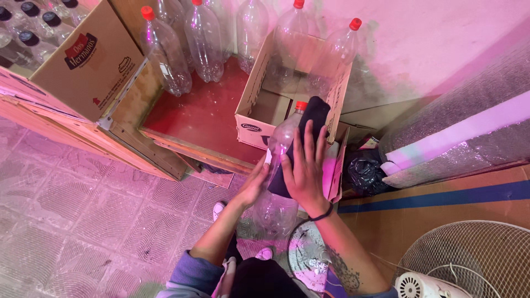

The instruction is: The person picks up a plastic bottle and wipes its exterior with a dark cloth before placing it into a cardboard box.

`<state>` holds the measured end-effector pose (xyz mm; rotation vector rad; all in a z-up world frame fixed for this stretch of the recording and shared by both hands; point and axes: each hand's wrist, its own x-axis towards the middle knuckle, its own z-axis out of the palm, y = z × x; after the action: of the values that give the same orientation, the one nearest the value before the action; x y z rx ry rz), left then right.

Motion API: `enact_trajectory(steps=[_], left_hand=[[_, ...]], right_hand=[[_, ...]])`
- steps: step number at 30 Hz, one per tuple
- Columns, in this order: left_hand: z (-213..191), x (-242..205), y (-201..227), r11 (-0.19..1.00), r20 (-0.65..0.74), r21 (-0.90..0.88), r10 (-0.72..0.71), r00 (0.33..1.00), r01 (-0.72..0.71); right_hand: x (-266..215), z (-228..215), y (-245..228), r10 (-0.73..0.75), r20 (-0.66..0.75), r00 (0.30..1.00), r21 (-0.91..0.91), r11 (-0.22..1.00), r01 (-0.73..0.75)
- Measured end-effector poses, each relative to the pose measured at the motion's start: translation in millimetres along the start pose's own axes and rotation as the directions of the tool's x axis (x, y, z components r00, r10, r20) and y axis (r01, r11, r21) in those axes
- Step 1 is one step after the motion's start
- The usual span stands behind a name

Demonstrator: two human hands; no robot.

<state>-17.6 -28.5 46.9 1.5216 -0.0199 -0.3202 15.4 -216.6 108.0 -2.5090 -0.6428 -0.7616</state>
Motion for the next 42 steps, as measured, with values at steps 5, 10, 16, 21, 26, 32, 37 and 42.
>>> enact_trajectory(steps=[5, 10, 16, 21, 26, 32, 37, 42], left_hand=[[-16, 21, -33, 0.995, -0.085, -0.048, 0.081, 0.993, -0.085], [-9, 5, -15, 0.997, -0.047, 0.021, 0.077, 0.996, -0.076], [2, 23, -7, 0.992, -0.027, 0.022, 0.126, 0.992, -0.126], [-1, 6, 33, 0.985, -0.019, -0.035, 0.167, 0.986, -0.167], [-21, 16, 36, 0.868, 0.034, -0.483, 0.148, 0.988, -0.113], [-27, 24, -14, 0.819, 0.156, -0.569, 0.027, 0.987, 0.068], [15, -1, 29, 0.771, 0.023, -0.627, -0.125, 0.992, 0.112], [38, -22, 63, 0.951, -0.117, -0.307, -0.013, 0.993, -0.024]], right_hand=[[-114, 35, -58, -0.111, 0.101, 0.989, -0.073, 0.990, 0.119], [-100, 37, -31, -0.133, 0.120, 0.984, -0.155, 0.976, 0.151], [-40, 21, -14, 0.020, -0.042, 0.999, -0.066, 0.998, -0.023], [-143, 57, -33, -0.103, 0.018, 0.994, -0.119, 0.987, 0.105], [-107, 0, -15, -0.143, 0.045, 0.989, 0.190, 0.973, 0.132], [-136, 32, -30, -0.144, 0.113, 0.983, 0.306, 0.946, 0.103], [-48, 11, 1, -0.033, 0.133, 0.991, 0.399, 0.916, -0.024], [-26, 13, -1, 0.049, 0.094, 0.994, 0.234, 0.970, -0.070]])
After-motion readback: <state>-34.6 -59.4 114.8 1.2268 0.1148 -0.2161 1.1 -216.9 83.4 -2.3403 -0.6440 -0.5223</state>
